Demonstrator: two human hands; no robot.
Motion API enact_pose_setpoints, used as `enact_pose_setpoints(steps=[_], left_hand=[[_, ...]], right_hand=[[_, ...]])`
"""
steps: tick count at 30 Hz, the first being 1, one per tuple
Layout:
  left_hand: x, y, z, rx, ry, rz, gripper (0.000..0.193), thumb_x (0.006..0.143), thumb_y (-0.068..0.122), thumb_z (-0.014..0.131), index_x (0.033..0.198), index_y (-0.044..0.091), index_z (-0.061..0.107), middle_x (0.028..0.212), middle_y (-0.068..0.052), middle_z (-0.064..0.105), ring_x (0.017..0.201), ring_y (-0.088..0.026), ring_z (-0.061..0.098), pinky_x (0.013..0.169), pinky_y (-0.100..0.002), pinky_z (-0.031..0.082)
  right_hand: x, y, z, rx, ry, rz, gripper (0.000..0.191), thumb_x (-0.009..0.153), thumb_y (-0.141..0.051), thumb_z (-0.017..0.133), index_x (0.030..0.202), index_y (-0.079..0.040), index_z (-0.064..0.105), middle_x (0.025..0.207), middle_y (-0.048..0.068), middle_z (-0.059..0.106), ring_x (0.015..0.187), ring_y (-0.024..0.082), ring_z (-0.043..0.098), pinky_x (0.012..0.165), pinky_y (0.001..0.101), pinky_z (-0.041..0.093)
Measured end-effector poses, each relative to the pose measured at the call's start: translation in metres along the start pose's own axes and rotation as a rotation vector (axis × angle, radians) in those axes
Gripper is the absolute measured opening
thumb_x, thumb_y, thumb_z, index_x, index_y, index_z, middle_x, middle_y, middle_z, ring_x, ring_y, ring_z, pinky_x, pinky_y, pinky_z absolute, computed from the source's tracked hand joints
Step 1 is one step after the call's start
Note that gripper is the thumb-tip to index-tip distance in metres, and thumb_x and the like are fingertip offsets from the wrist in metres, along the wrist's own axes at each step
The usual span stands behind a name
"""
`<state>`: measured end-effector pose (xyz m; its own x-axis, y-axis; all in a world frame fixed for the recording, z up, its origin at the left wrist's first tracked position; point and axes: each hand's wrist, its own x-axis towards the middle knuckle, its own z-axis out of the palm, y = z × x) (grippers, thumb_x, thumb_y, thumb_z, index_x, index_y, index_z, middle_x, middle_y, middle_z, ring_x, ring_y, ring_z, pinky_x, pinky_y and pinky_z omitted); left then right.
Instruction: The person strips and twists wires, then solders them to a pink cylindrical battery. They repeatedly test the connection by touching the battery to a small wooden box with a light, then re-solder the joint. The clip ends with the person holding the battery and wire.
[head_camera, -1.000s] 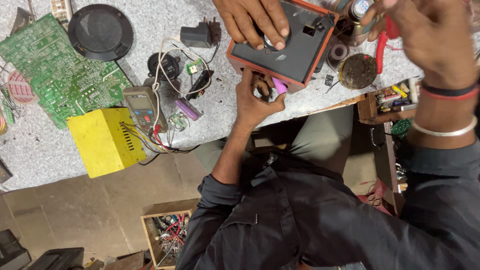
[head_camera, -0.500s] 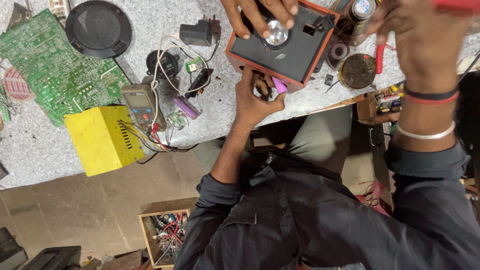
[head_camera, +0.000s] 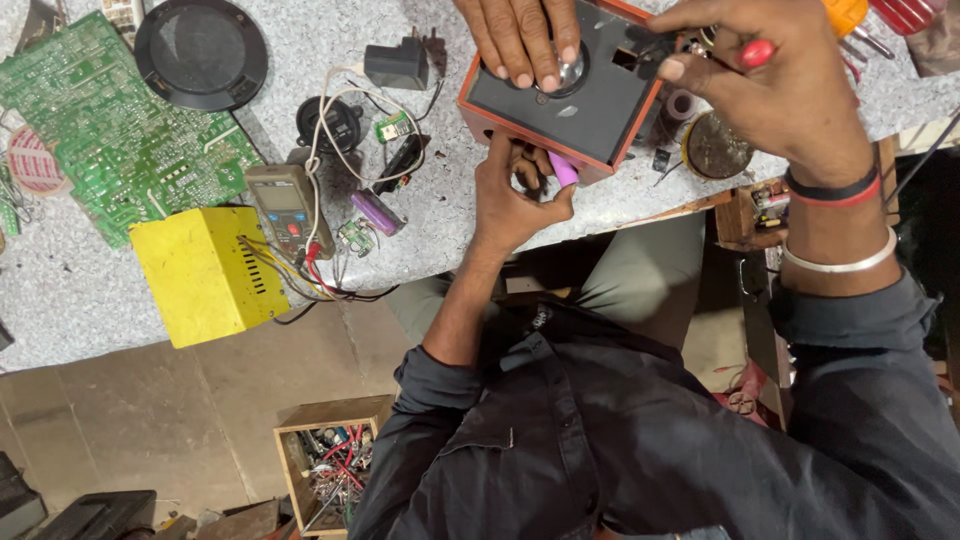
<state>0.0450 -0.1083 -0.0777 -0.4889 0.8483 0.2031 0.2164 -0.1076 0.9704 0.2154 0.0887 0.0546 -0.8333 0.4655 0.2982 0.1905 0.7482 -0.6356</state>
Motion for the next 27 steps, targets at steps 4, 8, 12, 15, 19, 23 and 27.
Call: enact_pose_setpoints(steps=[4,8,12,15,19,23,27], left_hand=[[0.001,0.001,-0.001,0.005,-0.002,-0.031,0.067,0.066,0.006,0.090,0.120,0.005,0.051,0.085,-0.003,0.064,0.068,-0.009,0.059,0.062,-0.021,0.050],[0.001,0.002,-0.002,0.016,-0.008,-0.012,0.070,0.067,0.006,0.089,0.125,0.005,0.050,0.086,-0.003,0.065,0.069,-0.009,0.062,0.062,-0.022,0.051],[0.000,0.002,-0.001,0.012,0.000,0.003,0.073,0.068,0.005,0.089,0.130,0.004,0.050,0.087,-0.004,0.066,0.070,-0.009,0.062,0.063,-0.022,0.052],[0.000,0.001,-0.002,0.010,-0.001,0.004,0.073,0.068,0.004,0.089,0.130,0.004,0.050,0.088,-0.004,0.067,0.070,-0.009,0.063,0.063,-0.022,0.052],[0.000,0.000,-0.001,0.006,0.001,-0.012,0.074,0.068,0.005,0.089,0.130,0.004,0.049,0.087,-0.004,0.066,0.070,-0.009,0.062,0.063,-0.022,0.051],[-0.001,-0.003,0.000,0.013,0.001,-0.004,0.073,0.067,0.005,0.090,0.128,0.005,0.049,0.086,-0.003,0.066,0.070,-0.008,0.062,0.064,-0.021,0.052],[-0.002,-0.007,0.001,0.015,0.007,-0.002,0.073,0.067,0.005,0.090,0.127,0.005,0.050,0.085,-0.002,0.065,0.070,-0.008,0.062,0.065,-0.021,0.052]], right_hand=[[-0.002,-0.017,-0.007,0.020,0.018,-0.122,0.023,0.098,0.008,0.077,0.118,0.002,0.066,0.098,0.011,0.060,0.088,0.016,0.060,0.079,0.0273,0.048],[-0.010,-0.027,-0.006,-0.008,0.019,0.034,0.025,0.093,0.002,0.081,0.114,0.004,0.067,0.101,0.013,0.070,0.084,0.016,0.064,0.074,0.0276,0.049],[-0.013,-0.022,0.004,0.651,0.011,0.051,0.027,0.098,-0.013,0.080,0.117,-0.001,0.065,0.118,0.001,0.069,0.110,0.006,0.067,0.099,0.0222,0.057],[-0.018,-0.014,0.005,0.673,-0.017,0.160,0.030,0.095,-0.017,0.083,0.116,-0.002,0.067,0.116,0.003,0.070,0.104,0.006,0.066,0.094,0.0212,0.055],[-0.025,-0.010,0.000,0.636,-0.041,0.349,0.040,0.090,-0.018,0.083,0.124,-0.001,0.070,0.097,0.003,0.068,0.087,0.005,0.063,0.078,0.0187,0.051],[-0.026,-0.009,0.003,0.661,-0.018,0.218,0.032,0.096,-0.022,0.078,0.117,-0.001,0.066,0.107,0.000,0.069,0.097,0.005,0.066,0.087,0.0193,0.055],[-0.030,-0.002,0.011,0.740,0.034,0.328,0.027,0.096,-0.020,0.078,0.113,-0.001,0.070,0.085,-0.001,0.064,0.064,0.003,0.054,0.057,0.0163,0.041]])
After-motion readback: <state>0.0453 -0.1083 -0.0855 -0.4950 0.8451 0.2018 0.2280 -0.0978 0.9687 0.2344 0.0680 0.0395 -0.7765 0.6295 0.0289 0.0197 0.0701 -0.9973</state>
